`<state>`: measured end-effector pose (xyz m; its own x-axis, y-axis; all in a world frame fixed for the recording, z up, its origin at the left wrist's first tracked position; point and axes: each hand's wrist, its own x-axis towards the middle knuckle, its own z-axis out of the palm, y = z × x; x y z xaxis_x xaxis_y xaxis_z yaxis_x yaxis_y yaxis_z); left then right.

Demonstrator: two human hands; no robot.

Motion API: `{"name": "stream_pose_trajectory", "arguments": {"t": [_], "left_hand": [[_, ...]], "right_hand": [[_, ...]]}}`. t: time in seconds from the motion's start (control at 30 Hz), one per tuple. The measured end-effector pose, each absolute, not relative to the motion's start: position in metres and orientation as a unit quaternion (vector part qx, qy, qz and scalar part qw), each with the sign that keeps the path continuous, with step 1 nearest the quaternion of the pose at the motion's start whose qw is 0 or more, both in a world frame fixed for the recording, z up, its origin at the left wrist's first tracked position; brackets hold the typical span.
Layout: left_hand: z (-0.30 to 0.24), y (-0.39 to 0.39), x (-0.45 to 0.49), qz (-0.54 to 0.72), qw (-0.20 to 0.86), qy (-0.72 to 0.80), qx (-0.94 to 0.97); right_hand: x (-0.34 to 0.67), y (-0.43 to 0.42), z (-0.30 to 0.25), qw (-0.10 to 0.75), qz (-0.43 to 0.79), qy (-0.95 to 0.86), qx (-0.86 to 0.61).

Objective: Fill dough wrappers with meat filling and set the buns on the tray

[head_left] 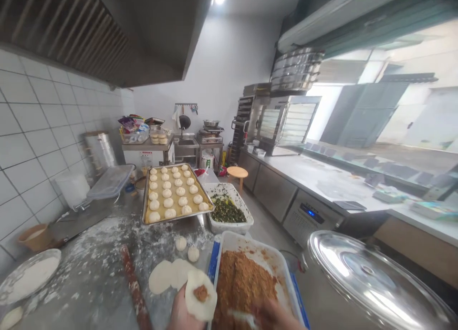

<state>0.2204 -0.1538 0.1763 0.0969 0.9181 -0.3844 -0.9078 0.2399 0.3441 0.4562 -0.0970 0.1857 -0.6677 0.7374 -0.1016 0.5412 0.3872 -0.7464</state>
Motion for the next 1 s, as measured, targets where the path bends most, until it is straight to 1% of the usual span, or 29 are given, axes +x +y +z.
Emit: {"name": "stream_pose_trajectory", "arguments": {"t": [0.07,0.13,0.3,0.4,0.47,0.53,0.6,0.7,0.77,0.87,0.93,1.0], "left_hand": [[0.175,-0.147,0.226,0.616,0.748,0.245,-0.023],[0.179,-0.14,0.233,0.604,0.76,0.238,-0.031],[0.197,-0.124,0.253,0.571,0.793,0.213,-0.027],[0.205,-0.12,0.263,0.567,0.798,0.202,-0.031],[0.205,-0.119,0.268,0.569,0.797,0.2,-0.044],[0.201,-0.118,0.27,0.566,0.794,0.214,-0.057],[0.194,-0.117,0.269,0.561,0.791,0.238,-0.061],[0.185,-0.115,0.258,0.567,0.776,0.269,-0.059],[0.182,-0.112,0.246,0.597,0.749,0.282,-0.06],[0.182,-0.106,0.225,0.648,0.709,0.271,-0.059],[0.182,-0.104,0.217,0.646,0.716,0.257,-0.055],[0.182,-0.106,0.217,0.625,0.735,0.258,-0.051]], "right_hand": [[0.455,-0.097,0.193,0.165,0.441,-0.793,-0.386],[0.45,-0.1,0.202,0.188,0.453,-0.767,-0.413],[0.426,-0.122,0.219,0.249,0.373,-0.753,-0.482],[0.414,-0.139,0.214,0.293,0.296,-0.76,-0.499],[0.409,-0.147,0.206,0.307,0.239,-0.773,-0.502],[0.407,-0.153,0.199,0.291,0.198,-0.793,-0.497],[0.409,-0.157,0.194,0.256,0.179,-0.815,-0.488],[0.424,-0.157,0.192,0.206,0.19,-0.835,-0.473],[0.442,-0.15,0.19,0.179,0.213,-0.835,-0.475],[0.472,-0.127,0.181,0.126,0.216,-0.792,-0.557],[0.489,-0.108,0.171,0.078,0.182,-0.742,-0.64],[0.497,-0.09,0.162,0.043,0.151,-0.71,-0.686]]}}
